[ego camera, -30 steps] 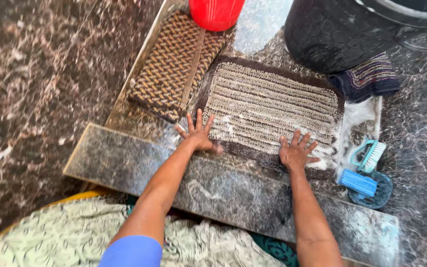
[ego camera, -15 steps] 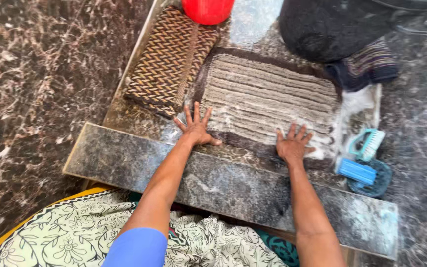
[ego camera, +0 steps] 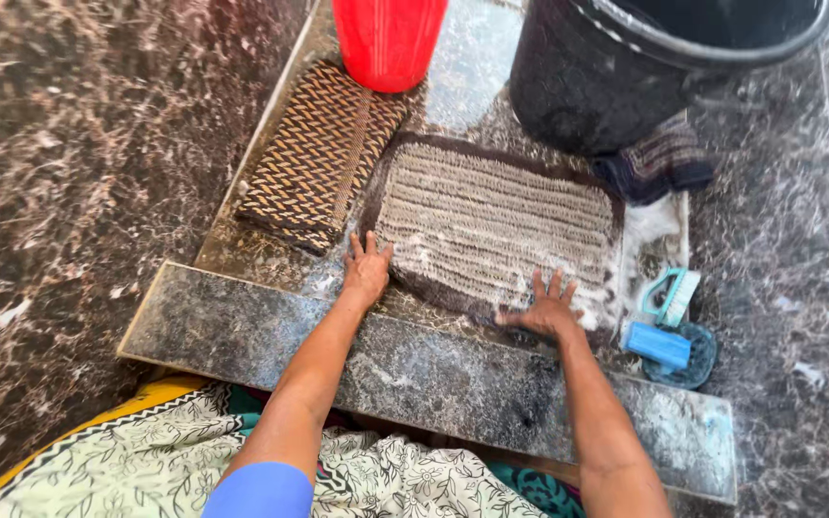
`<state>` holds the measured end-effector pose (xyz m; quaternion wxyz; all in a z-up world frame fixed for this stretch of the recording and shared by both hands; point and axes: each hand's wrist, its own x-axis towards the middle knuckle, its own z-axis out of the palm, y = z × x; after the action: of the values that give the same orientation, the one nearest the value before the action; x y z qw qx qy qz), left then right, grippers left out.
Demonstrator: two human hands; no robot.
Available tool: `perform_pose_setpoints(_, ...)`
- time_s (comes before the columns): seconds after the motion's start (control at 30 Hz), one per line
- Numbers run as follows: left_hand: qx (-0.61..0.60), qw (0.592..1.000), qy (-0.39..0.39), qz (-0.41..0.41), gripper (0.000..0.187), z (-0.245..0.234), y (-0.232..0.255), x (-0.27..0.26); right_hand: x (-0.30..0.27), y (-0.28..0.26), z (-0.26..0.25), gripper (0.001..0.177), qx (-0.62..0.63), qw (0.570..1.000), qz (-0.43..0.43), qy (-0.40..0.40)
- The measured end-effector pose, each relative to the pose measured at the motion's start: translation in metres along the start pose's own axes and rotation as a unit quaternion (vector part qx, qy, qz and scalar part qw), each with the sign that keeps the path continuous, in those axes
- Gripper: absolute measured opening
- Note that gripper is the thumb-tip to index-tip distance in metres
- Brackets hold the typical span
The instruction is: The person washes a rug by rubbing it with both hands, folds it, sets it aside, and then lays out another rug to wash it by hand.
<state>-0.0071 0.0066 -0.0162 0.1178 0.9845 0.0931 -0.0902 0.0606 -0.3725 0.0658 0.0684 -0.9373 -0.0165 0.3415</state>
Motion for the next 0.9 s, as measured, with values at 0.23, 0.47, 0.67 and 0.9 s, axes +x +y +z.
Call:
perform_pose_setpoints(0.23, -0.042, 0.996, -0.079, -0.026, 0.054, -0.005, -0.005, -0.007, -0.028, 0.003, 0.023, 0.153, -0.08, 0.997, -0.022, 0.009)
perform_pose_setpoints(0.47, -0.042, 0.996, -0.077, -0.024, 0.069, -0.031, 0.001, -0.027, -0.006, 0.024, 0.024, 0.115, -0.076, 0.994, -0.082, 0.006)
perform_pose_setpoints(0.67, -0.013, 0.999, -0.029, -0.015, 0.066, -0.02, -0.003, -0.02, 0.0, 0.031, 0.03, 0.084, -0.1, 0.989, -0.104, 0.039)
perform_pose_setpoints(0.9, -0.042, 0.999, 0.03, 0.011, 0.063, -0.019, -0.005, -0.033, -0.001, 0.051, 0.028, 0.099, -0.14, 0.959, -0.209, 0.129)
